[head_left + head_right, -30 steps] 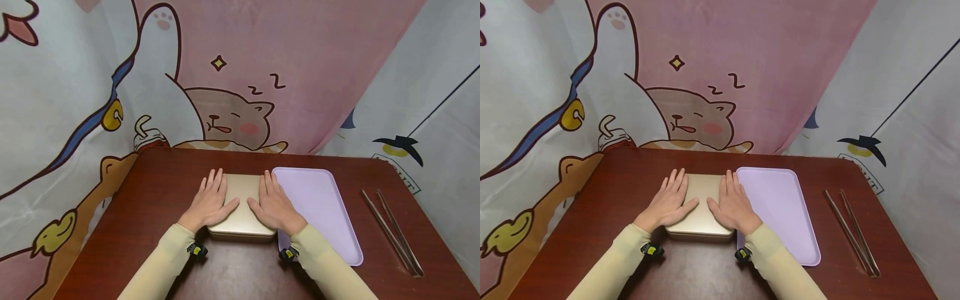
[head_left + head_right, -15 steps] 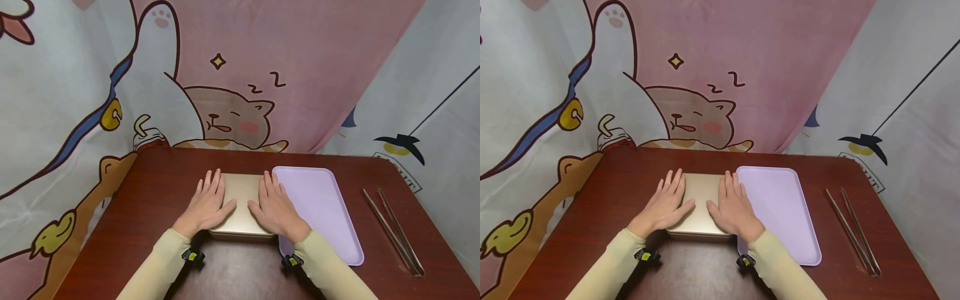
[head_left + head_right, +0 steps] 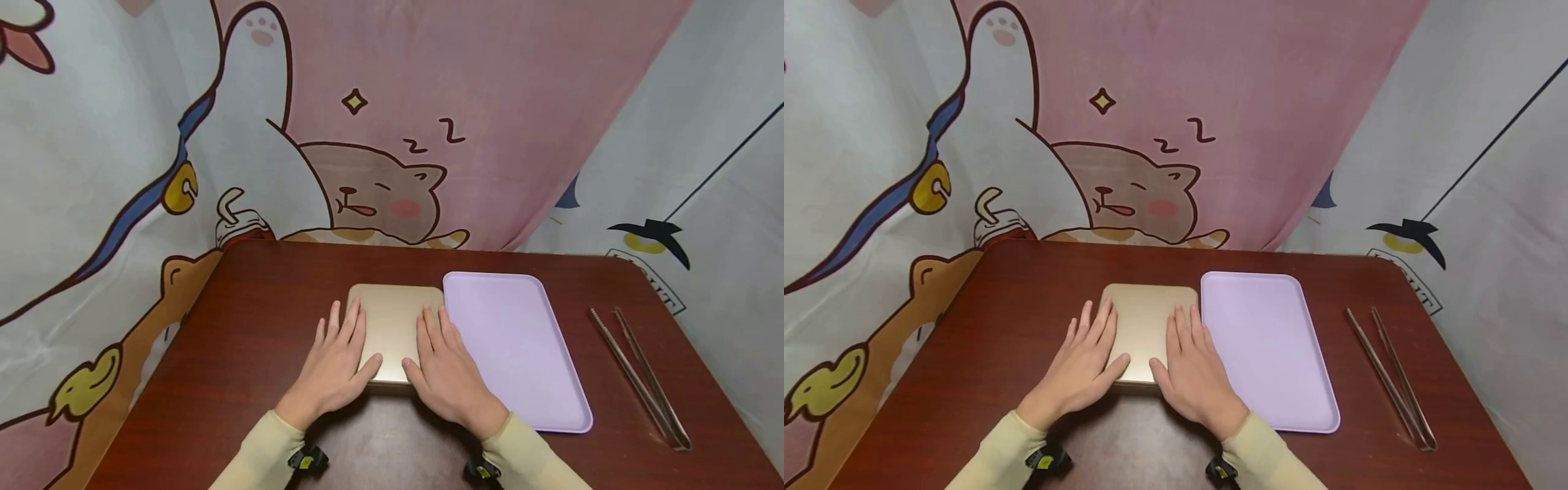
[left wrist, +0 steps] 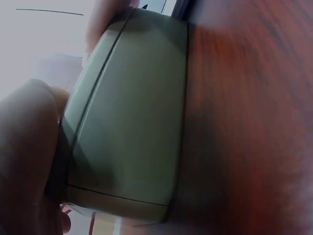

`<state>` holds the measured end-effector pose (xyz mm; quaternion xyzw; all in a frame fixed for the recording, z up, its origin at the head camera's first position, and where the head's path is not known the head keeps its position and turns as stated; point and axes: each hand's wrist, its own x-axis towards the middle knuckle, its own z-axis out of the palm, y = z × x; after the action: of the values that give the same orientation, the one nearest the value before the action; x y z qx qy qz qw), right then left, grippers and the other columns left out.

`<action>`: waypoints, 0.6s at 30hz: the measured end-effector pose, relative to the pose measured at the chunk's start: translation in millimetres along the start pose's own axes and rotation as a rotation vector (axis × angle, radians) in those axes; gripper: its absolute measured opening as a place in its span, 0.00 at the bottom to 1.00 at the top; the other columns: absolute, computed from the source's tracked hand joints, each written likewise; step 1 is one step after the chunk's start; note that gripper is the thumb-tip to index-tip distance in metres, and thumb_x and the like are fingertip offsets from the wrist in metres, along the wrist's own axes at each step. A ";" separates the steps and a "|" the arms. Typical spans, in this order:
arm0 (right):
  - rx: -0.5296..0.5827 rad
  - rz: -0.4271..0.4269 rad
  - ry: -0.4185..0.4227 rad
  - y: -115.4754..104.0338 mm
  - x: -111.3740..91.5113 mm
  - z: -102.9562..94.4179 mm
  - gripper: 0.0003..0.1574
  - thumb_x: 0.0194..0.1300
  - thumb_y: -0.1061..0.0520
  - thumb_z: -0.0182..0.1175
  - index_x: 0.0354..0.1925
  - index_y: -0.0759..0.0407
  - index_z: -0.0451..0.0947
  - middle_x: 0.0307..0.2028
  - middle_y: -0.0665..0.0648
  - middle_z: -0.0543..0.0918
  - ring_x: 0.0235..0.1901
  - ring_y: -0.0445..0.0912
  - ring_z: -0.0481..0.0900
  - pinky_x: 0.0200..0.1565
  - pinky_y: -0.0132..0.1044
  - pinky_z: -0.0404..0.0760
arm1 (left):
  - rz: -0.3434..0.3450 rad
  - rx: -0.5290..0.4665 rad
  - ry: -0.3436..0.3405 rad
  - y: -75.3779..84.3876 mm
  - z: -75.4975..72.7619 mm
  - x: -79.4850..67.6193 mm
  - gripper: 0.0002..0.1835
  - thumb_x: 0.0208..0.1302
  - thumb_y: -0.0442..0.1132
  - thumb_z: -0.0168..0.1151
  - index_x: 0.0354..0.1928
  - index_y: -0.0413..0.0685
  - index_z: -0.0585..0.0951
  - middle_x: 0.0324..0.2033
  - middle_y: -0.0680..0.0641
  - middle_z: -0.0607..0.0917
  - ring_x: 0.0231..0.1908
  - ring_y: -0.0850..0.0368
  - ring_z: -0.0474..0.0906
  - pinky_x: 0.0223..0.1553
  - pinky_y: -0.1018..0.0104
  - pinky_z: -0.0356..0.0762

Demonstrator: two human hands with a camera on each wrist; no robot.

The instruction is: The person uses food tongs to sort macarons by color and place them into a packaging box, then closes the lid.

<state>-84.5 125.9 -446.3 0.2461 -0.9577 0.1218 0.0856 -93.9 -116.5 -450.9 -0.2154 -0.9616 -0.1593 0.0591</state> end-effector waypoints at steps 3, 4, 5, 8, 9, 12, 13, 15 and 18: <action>-0.012 -0.005 0.026 1.1 -0.8 2.8 0.47 0.82 0.41 0.48 0.78 0.76 0.55 0.80 0.73 0.52 0.81 0.70 0.43 0.74 0.63 0.60 | 0.008 0.006 0.005 0.3 0.3 1.0 0.46 0.79 0.64 0.47 0.83 0.37 0.52 0.84 0.41 0.44 0.82 0.32 0.36 0.74 0.28 0.51; -0.011 -0.006 0.031 1.3 -0.7 2.9 0.47 0.81 0.41 0.48 0.78 0.76 0.56 0.80 0.73 0.53 0.81 0.70 0.43 0.74 0.63 0.61 | 0.010 0.010 0.003 0.3 0.1 1.8 0.46 0.79 0.64 0.46 0.83 0.37 0.52 0.84 0.41 0.44 0.82 0.33 0.36 0.74 0.28 0.51; -0.009 -0.008 0.036 1.5 -0.5 2.9 0.47 0.81 0.41 0.48 0.78 0.76 0.56 0.80 0.73 0.53 0.81 0.70 0.43 0.74 0.63 0.61 | 0.010 0.009 0.001 0.3 -0.4 2.5 0.46 0.79 0.64 0.46 0.83 0.38 0.51 0.84 0.41 0.44 0.82 0.33 0.35 0.74 0.28 0.51; -0.006 0.001 0.018 2.2 0.6 1.8 0.47 0.82 0.40 0.48 0.78 0.75 0.55 0.81 0.73 0.51 0.81 0.70 0.42 0.74 0.64 0.61 | 0.008 0.014 -0.013 0.4 -2.0 4.2 0.46 0.79 0.64 0.45 0.83 0.38 0.51 0.84 0.41 0.43 0.82 0.33 0.35 0.74 0.29 0.51; -0.001 0.009 0.003 2.5 0.6 1.1 0.48 0.82 0.40 0.47 0.79 0.75 0.54 0.81 0.72 0.51 0.81 0.69 0.42 0.74 0.64 0.60 | 0.008 0.010 -0.023 0.6 -2.5 4.5 0.46 0.80 0.65 0.44 0.83 0.38 0.50 0.84 0.41 0.43 0.82 0.34 0.34 0.75 0.29 0.50; 0.033 0.037 -0.046 3.9 0.3 -2.6 0.49 0.83 0.37 0.45 0.81 0.71 0.52 0.82 0.70 0.47 0.82 0.68 0.39 0.75 0.66 0.57 | 0.011 -0.002 -0.056 0.1 -4.2 4.7 0.47 0.80 0.65 0.43 0.83 0.37 0.50 0.84 0.40 0.41 0.81 0.33 0.32 0.75 0.29 0.50; 0.046 0.045 -0.054 5.0 0.3 -4.6 0.49 0.83 0.36 0.45 0.81 0.70 0.51 0.82 0.69 0.46 0.82 0.67 0.38 0.75 0.66 0.56 | 0.015 -0.006 -0.059 -0.4 -5.1 4.7 0.46 0.80 0.65 0.44 0.83 0.37 0.50 0.84 0.40 0.41 0.81 0.33 0.33 0.74 0.28 0.49; 0.071 0.057 -0.048 8.8 0.4 -10.3 0.50 0.82 0.34 0.45 0.82 0.67 0.51 0.83 0.68 0.44 0.82 0.67 0.36 0.75 0.69 0.53 | 0.019 -0.018 -0.053 -2.3 -8.7 5.4 0.47 0.79 0.66 0.46 0.83 0.39 0.52 0.84 0.39 0.42 0.81 0.31 0.33 0.74 0.27 0.49; 0.057 0.060 0.005 20.9 1.5 -20.4 0.53 0.80 0.31 0.47 0.84 0.62 0.47 0.84 0.66 0.42 0.82 0.67 0.33 0.75 0.71 0.50 | 0.017 0.010 0.003 -9.0 -16.6 8.2 0.49 0.75 0.69 0.49 0.84 0.44 0.54 0.84 0.39 0.44 0.81 0.30 0.34 0.73 0.25 0.47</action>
<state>-94.0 148.6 -430.5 0.2193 -0.9606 0.1520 0.0775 -104.4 -126.5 -436.3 -0.2229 -0.9605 -0.1544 0.0631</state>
